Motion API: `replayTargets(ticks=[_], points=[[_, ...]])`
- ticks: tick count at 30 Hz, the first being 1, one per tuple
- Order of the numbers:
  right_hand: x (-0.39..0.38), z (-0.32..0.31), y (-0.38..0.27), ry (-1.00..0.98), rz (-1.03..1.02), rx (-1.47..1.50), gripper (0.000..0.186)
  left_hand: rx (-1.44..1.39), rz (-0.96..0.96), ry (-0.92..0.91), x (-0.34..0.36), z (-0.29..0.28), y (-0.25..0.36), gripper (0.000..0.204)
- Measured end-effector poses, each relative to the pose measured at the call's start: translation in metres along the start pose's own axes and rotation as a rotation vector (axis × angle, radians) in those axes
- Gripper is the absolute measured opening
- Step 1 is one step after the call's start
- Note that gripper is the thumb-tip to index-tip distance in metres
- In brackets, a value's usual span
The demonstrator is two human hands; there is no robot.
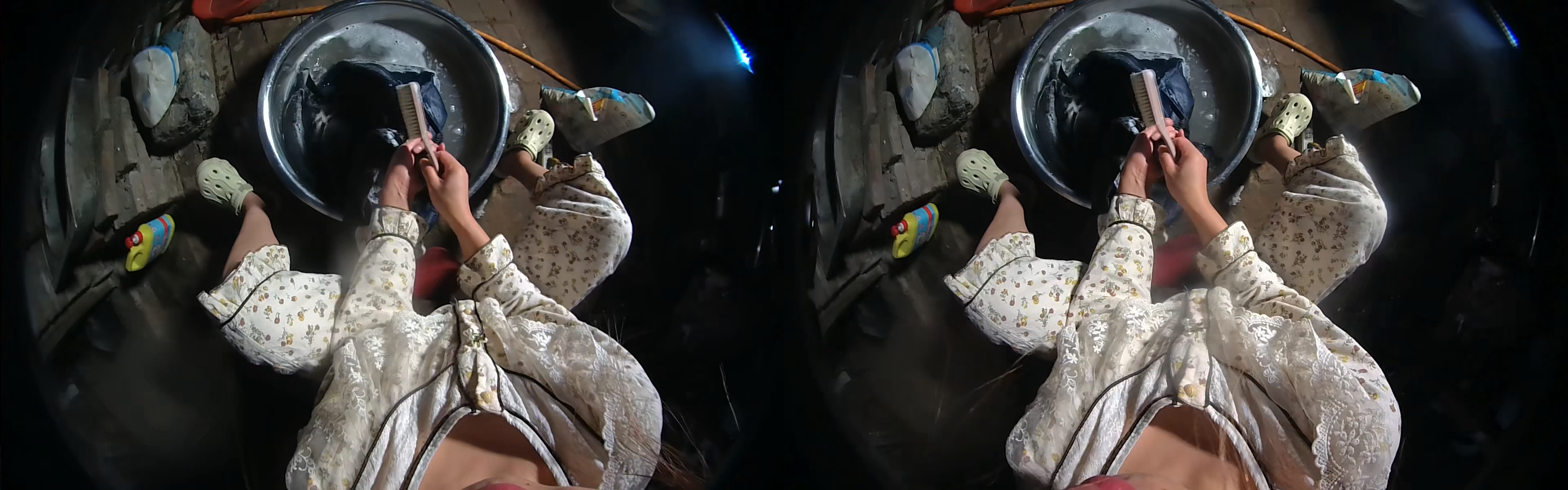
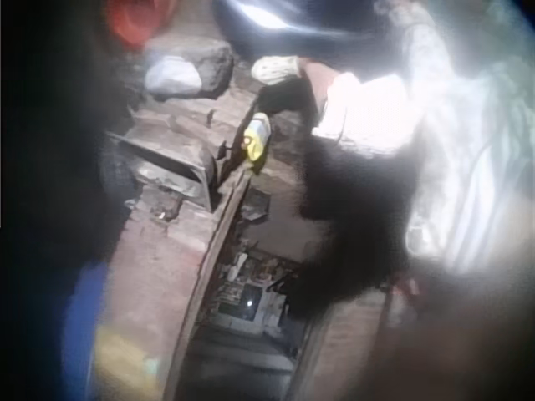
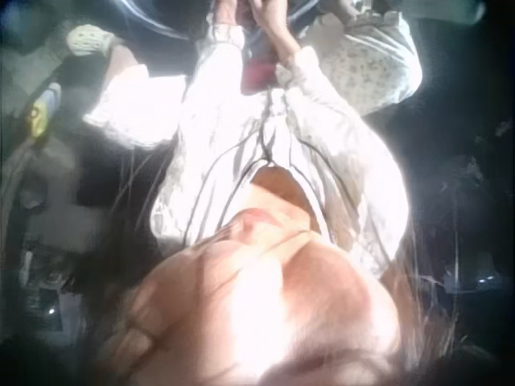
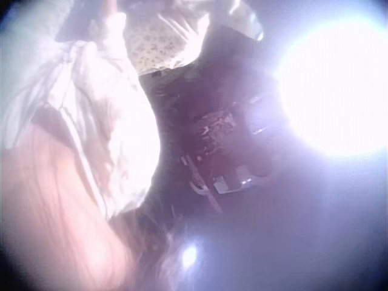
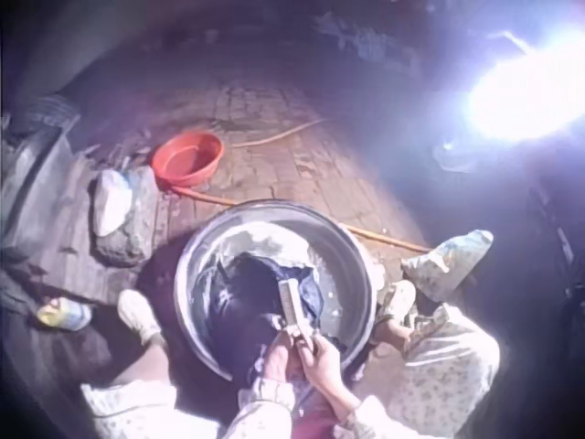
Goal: The person washes a dark garment in a metal basin using a brush and hands. They scrub the fabric, rinse it in soapy water, and repeatedly agitate the cloth throughout the clip.
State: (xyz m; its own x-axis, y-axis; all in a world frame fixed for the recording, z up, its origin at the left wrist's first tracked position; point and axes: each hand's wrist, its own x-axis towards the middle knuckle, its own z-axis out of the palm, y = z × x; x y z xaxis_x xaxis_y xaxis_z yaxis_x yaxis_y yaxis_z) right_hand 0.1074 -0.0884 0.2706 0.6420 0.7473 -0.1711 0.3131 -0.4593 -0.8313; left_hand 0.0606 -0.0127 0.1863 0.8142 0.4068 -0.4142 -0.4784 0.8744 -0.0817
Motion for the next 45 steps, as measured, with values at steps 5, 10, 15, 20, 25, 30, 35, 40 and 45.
replayTargets(ticks=[5,10,15,20,25,30,35,40,45], points=[[-0.018,-0.014,-0.001,0.040,-0.095,0.068,0.035,-0.561,0.070,-0.088,0.015,-0.020,0.024,0.017],[-0.065,-0.013,0.002,-0.092,-0.379,-0.459,0.044,-0.911,-0.191,-0.051,0.037,-0.039,0.044,0.028],[-0.014,0.007,-0.005,0.010,-0.246,-0.616,0.038,0.081,0.465,-0.193,0.012,-0.022,-0.001,0.038],[-0.008,0.024,-0.009,-0.111,-0.157,-0.599,0.034,-0.036,0.378,-0.041,0.047,-0.053,0.015,0.039],[-0.022,0.007,0.014,-0.092,-0.135,-0.613,0.033,-0.124,0.283,0.320,0.048,-0.057,-0.006,0.028],[-0.011,0.023,0.016,-0.053,-0.141,-0.482,0.038,-0.026,0.283,0.405,0.051,-0.069,-0.006,0.028],[-0.032,0.006,0.008,-0.144,-0.072,-0.541,0.037,-0.062,0.385,0.094,0.063,-0.083,-0.008,0.042],[0.017,0.000,0.050,-0.182,-0.263,-0.032,0.034,-0.966,-0.119,-0.137,0.060,-0.070,0.001,0.049],[0.006,0.005,0.035,-0.194,0.101,0.326,0.035,-0.091,0.312,0.155,0.033,-0.041,0.004,0.020]])
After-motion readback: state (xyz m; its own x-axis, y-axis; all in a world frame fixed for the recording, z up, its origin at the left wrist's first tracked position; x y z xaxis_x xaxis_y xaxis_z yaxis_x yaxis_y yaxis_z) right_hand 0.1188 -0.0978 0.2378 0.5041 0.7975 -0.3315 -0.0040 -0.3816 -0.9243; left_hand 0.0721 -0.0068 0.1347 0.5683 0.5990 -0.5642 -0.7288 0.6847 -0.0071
